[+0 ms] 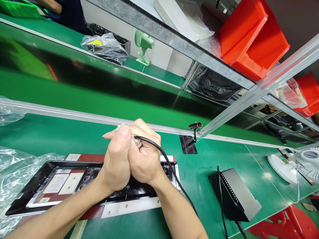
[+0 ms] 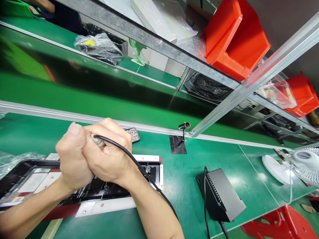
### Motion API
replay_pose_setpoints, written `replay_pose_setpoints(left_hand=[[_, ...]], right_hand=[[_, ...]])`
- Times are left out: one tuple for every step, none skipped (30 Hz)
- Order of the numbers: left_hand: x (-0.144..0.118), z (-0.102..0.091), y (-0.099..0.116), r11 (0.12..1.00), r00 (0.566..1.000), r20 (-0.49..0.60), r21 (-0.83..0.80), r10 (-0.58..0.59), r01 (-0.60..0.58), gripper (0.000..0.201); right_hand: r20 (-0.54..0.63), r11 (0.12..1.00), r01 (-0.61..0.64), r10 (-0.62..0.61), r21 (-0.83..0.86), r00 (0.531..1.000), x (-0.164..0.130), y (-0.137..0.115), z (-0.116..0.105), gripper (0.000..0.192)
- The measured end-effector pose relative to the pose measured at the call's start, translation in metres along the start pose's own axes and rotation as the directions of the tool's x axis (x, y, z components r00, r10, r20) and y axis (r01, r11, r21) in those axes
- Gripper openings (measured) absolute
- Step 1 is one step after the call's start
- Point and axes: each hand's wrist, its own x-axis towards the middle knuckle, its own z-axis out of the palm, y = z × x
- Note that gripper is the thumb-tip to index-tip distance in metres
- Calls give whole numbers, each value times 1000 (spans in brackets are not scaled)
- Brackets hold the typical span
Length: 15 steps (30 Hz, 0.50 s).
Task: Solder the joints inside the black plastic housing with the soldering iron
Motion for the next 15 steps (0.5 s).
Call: replay_pose_setpoints(left_hand=[[0,0,0,1000,1000,-3,4,1,-1,77],[0,0,0,1000,1000,-2,3,2,-2,77],[0,-1,0,1000,1000,-1,0,4,-4,77],[0,-1,-1,1000,1000,2,-4,6,-6,77],[0,-1,-1,1000,1000,5,-7,5,-5,77],[0,-1,-1,1000,1000,7,-8,3,-3,77],[0,-1,-1,1000,1000,4,-6,2,-2,77],[0,-1,-1,1000,1000,2,-2,3,-3,77],[0,-1,-1,1000,1000,-2,0,4,-4,77],[0,0,-1,1000,1000,-3,-1,4,-4,77],[0,0,-1,1000,1000,-6,0,4,-4,77],[0,0,-1,1000,1000,-5,1,4,-4,77],[0,0,0,1000,1000,-5,1,3,-3,77],[0,0,0,1000,1000,-6,1,3,-3,77],[0,0,0,1000,1000,-11,1,4,-4,77]], right_hand=[[6,1000,-4,4,-9,1000,0,0,0,23],[6,1000,1,-1,-9,1000,0,0,0,23],[1,1000,9,-9,-1,1000,0,0,0,24],[-6,1000,20,-20,10,1000,0,0,0,25],[-11,999,26,-25,20,1000,-1,0,0,26],[-15,999,26,-25,27,1000,-1,0,0,26],[-18,999,27,-26,34,999,-1,0,0,26],[-25,999,32,-31,41,999,-1,0,0,26],[-31,998,39,-38,48,999,-1,0,0,27],[-39,997,51,-49,57,998,-1,0,0,28],[-45,996,61,-58,64,997,-1,0,0,29],[-47,996,67,-64,63,997,-1,0,-1,29],[-46,996,68,-65,54,997,-1,0,-1,28],[-42,997,66,-64,44,997,-1,0,-1,26],[-33,998,61,-60,29,998,-1,1,0,22]])
